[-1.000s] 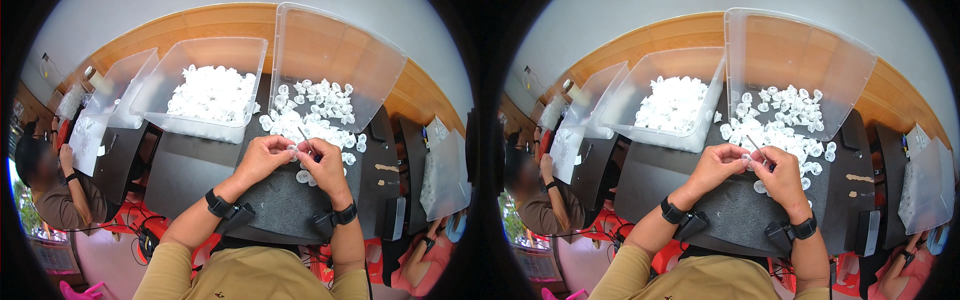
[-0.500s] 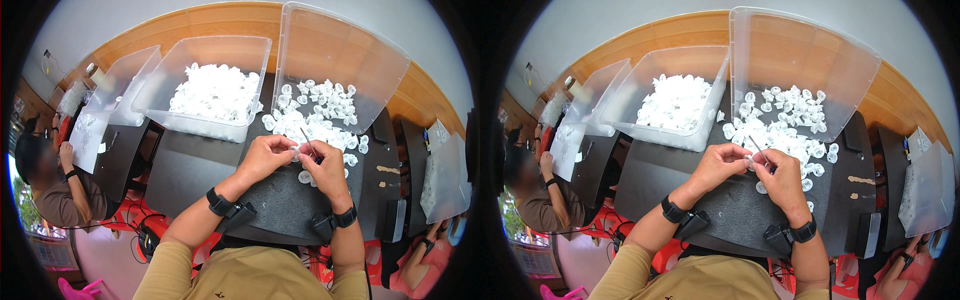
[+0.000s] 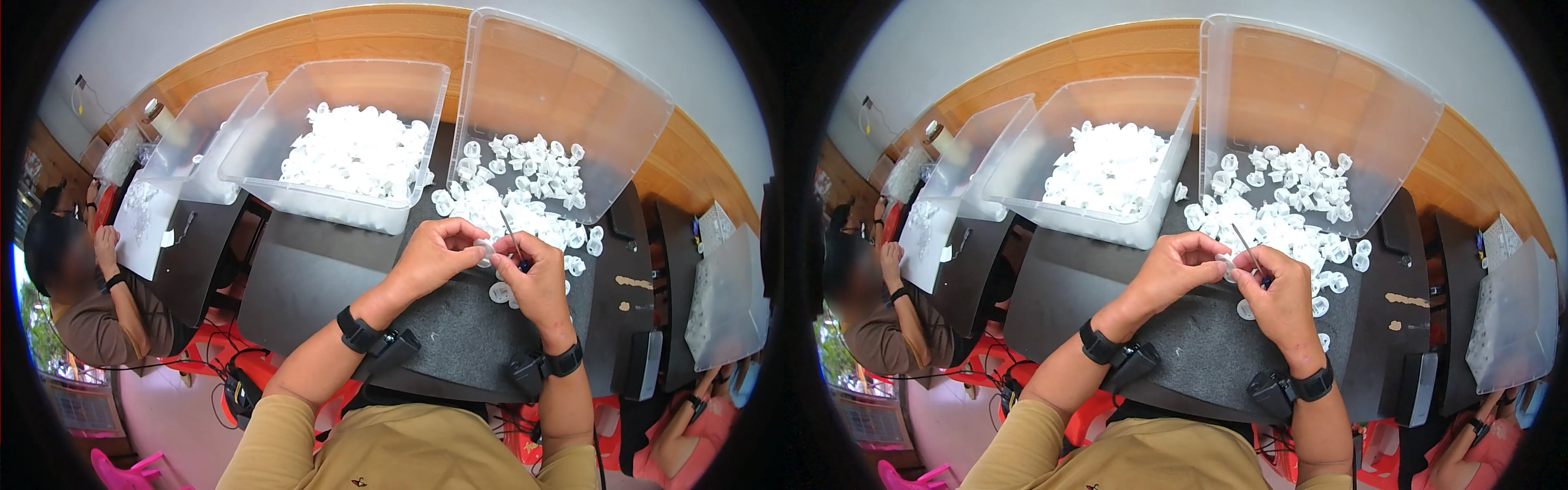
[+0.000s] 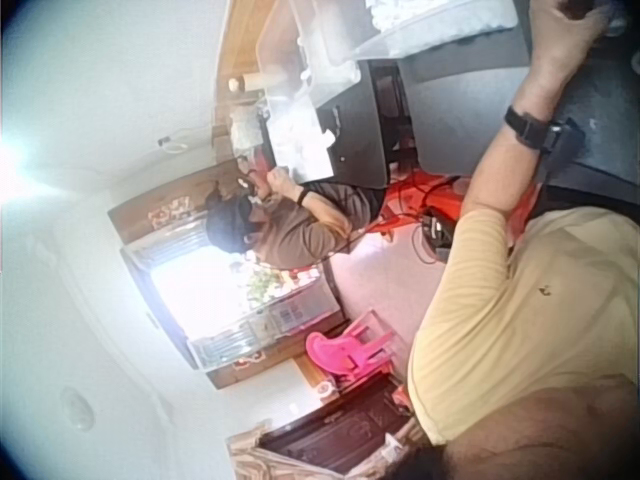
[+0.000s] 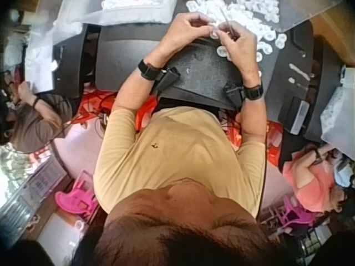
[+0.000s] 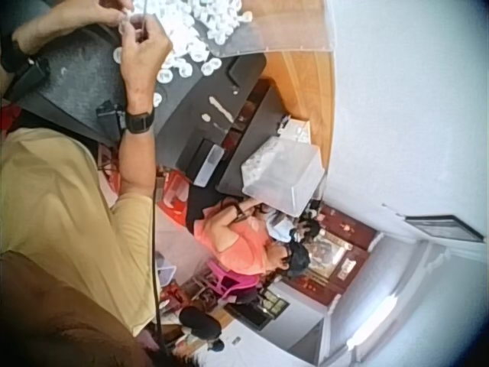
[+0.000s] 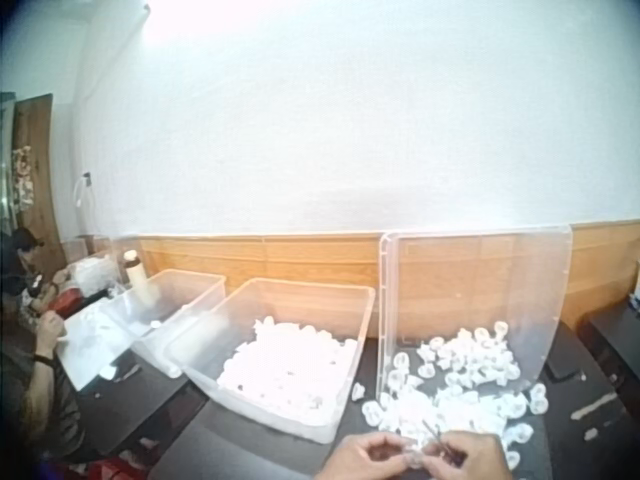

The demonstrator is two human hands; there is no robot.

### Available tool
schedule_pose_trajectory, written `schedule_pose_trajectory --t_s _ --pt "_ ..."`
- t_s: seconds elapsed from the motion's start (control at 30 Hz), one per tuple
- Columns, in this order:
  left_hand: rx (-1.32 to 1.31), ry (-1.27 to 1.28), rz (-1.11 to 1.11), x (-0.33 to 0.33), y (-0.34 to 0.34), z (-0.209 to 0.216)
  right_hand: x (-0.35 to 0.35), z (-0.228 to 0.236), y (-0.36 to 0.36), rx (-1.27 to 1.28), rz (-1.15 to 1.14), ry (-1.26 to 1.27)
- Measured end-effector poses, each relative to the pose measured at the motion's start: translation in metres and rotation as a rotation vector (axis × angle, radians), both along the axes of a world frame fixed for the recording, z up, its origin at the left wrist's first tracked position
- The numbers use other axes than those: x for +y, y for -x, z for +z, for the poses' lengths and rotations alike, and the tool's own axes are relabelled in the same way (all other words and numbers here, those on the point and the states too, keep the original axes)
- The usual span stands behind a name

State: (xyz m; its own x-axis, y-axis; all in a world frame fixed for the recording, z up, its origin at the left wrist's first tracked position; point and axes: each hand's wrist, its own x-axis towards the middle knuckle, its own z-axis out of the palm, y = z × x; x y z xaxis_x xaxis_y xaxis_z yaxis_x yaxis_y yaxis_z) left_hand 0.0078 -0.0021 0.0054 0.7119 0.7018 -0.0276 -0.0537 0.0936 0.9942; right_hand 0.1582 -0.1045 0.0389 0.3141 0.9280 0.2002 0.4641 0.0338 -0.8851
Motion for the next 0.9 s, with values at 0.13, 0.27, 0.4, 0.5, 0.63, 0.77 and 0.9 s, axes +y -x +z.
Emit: schedule_pose_trajectory --t_s 0.13,0.27,0.4,0.5,0.63,0.77,0.9 --pt "0.026 -0.034 0.026 0.0000 -0.0016 -0.0016 0.0004 -0.0009 0.0013 0.003 0.004 -0.002" --pt "0.030 -0.022 0.031 0.0017 -0.0016 -0.0032 0.0011 -0.0001 0.0030 -0.032 0.000 -0.030" --pt "-0.028 0.080 -0.003 0.0046 -0.0004 -0.0049 -0.0001 0.0024 0.0068 -0.057 -0.014 -0.045" --pt "-0.071 0.122 -0.030 0.0041 0.0008 -0.0003 -0.0005 0.0024 0.0069 -0.060 -0.022 -0.062" --pt "-0.121 0.179 -0.030 0.0013 0.0011 0.0029 -0.0005 0.0010 0.0041 0.089 -0.020 -0.017" --pt "-0.086 0.177 -0.033 0.0032 0.0018 -0.0026 -0.0007 0.0004 0.0045 0.019 -0.013 -0.028" --pt "-0.100 0.131 -0.018 0.0009 -0.0012 -0.0046 -0.0004 -0.0007 0.0063 0.019 -0.017 -0.062"
